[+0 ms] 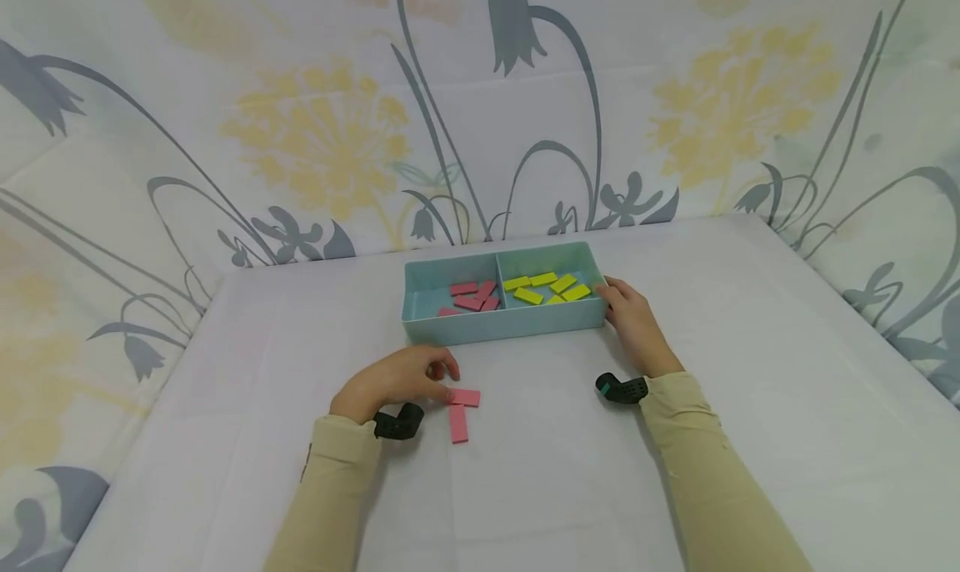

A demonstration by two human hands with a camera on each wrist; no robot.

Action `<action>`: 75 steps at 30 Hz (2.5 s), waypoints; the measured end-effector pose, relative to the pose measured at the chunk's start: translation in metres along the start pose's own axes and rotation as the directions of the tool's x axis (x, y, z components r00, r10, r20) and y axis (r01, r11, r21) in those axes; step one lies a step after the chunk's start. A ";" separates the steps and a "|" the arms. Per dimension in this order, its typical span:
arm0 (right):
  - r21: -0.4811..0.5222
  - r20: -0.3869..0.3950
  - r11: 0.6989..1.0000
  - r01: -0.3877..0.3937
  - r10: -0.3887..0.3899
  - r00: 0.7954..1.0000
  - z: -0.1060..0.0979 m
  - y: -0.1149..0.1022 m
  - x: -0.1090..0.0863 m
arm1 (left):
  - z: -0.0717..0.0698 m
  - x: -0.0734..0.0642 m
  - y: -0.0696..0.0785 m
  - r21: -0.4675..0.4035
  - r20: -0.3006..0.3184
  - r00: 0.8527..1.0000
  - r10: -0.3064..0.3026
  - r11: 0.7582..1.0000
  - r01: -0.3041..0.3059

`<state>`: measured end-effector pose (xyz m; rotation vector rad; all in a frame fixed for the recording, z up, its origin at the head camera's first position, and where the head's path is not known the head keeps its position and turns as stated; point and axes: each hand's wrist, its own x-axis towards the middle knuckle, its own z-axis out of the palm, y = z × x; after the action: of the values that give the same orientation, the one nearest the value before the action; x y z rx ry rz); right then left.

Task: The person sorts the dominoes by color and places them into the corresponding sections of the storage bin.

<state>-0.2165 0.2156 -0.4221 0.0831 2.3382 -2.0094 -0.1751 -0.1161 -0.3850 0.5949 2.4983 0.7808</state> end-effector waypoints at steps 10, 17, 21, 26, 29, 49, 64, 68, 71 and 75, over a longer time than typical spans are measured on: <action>-0.012 0.021 1.000 -0.016 0.016 1.000 -0.001 -0.010 -0.004 | 0.001 0.000 0.002 0.028 0.017 1.000 0.016 0.999 -0.016; -0.012 0.021 0.999 -0.031 0.031 0.999 -0.001 -0.011 -0.006 | 0.002 0.001 0.008 0.102 0.018 0.999 -0.040 0.994 0.038; -0.035 0.001 0.999 -0.026 0.026 1.000 -0.006 -0.004 0.000 | 0.000 0.003 0.011 0.114 0.028 0.999 -0.036 0.993 0.033; -0.023 0.002 0.999 -0.031 0.031 1.000 -0.008 -0.002 0.001 | -0.001 0.003 0.013 0.108 0.021 0.999 -0.028 0.994 0.025; -0.014 0.009 0.999 -0.034 0.034 0.999 -0.008 -0.002 0.000 | -0.001 0.004 0.012 0.108 -0.001 1.000 -0.023 0.994 0.023; 0.005 0.021 0.999 -0.036 0.036 0.999 0.000 -0.013 -0.008 | -0.007 0.001 0.005 0.047 -0.101 0.994 -0.036 0.998 0.041; 0.007 0.028 0.999 -0.036 0.036 0.999 0.004 -0.026 -0.017 | -0.029 -0.014 0.000 -0.180 -0.239 0.971 -0.004 0.983 -0.041; 0.025 0.024 0.999 -0.024 0.023 0.999 0.003 -0.024 -0.015 | -0.036 -0.015 -0.002 -0.268 -0.346 0.938 0.004 0.958 -0.103; 0.038 0.023 0.999 -0.019 0.018 1.000 0.003 -0.017 -0.010 | -0.039 -0.014 -0.002 -0.269 -0.430 0.903 -0.016 0.957 -0.111; 0.027 0.016 0.999 -0.017 0.017 1.000 0.001 -0.005 -0.002 | -0.041 -0.010 -0.002 -0.255 -0.501 0.865 -0.042 0.962 -0.102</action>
<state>-0.2153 0.2137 -0.4173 0.0880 2.2929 -2.0269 -0.1890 -0.1395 -0.3532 0.3621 2.7620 1.4242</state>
